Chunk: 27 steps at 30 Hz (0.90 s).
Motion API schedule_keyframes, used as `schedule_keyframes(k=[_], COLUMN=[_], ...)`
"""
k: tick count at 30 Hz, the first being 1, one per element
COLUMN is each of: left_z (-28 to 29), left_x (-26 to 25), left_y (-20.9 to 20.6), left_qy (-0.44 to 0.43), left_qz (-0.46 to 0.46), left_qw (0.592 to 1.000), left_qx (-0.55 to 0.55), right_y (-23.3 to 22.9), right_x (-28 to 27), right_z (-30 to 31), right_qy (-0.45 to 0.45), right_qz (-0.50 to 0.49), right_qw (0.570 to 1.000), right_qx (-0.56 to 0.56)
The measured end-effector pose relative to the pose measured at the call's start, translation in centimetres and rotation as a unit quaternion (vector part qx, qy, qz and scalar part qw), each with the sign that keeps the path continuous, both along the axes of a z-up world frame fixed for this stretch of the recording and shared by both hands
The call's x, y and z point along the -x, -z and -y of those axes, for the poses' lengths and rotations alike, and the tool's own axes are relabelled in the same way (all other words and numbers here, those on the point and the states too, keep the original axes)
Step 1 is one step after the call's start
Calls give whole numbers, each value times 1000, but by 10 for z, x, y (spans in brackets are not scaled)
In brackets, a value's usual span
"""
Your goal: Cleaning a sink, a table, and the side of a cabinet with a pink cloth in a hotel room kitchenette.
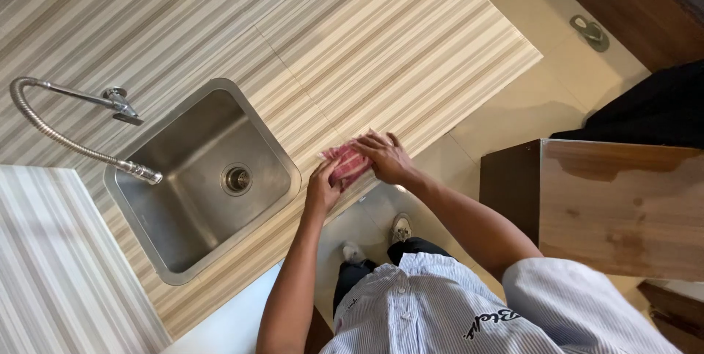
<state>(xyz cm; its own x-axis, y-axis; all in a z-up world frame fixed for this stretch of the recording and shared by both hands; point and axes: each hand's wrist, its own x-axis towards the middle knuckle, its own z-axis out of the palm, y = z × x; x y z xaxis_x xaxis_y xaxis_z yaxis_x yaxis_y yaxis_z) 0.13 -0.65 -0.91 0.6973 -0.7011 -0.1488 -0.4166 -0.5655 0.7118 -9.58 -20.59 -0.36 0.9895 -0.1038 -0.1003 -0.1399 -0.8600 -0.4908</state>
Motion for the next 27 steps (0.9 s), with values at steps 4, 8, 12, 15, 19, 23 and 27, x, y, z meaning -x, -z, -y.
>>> schedule_keyframes(k=[4,8,12,15,19,23,27], left_z=[9,4,8,28,38,22,34], left_x=[11,26,12,-14,-25,-29,-35], left_y=[11,7,31,32,4,10,-14], left_qy=[18,73,112,124,121,121,144], left_qz=[94,184,163,139,57,45,181], left_qw=[995,980,980,982,991,992,971], left_qx=[-1,-33,-9,35,5,0,54], right_y=[22,24,41,45,45,44,38], right_x=[-3,28,32,18,30,58,51], right_z=[0,-2,3,11,-7,-33,-24], right_qy=[49,42,55,84,193,187,198], right_qz=[38,62,27,79,128,224,199], right_qw=[998,995,997,992,972,956,959], right_qx=[-33,-60,-56,-47,-46,-22,26])
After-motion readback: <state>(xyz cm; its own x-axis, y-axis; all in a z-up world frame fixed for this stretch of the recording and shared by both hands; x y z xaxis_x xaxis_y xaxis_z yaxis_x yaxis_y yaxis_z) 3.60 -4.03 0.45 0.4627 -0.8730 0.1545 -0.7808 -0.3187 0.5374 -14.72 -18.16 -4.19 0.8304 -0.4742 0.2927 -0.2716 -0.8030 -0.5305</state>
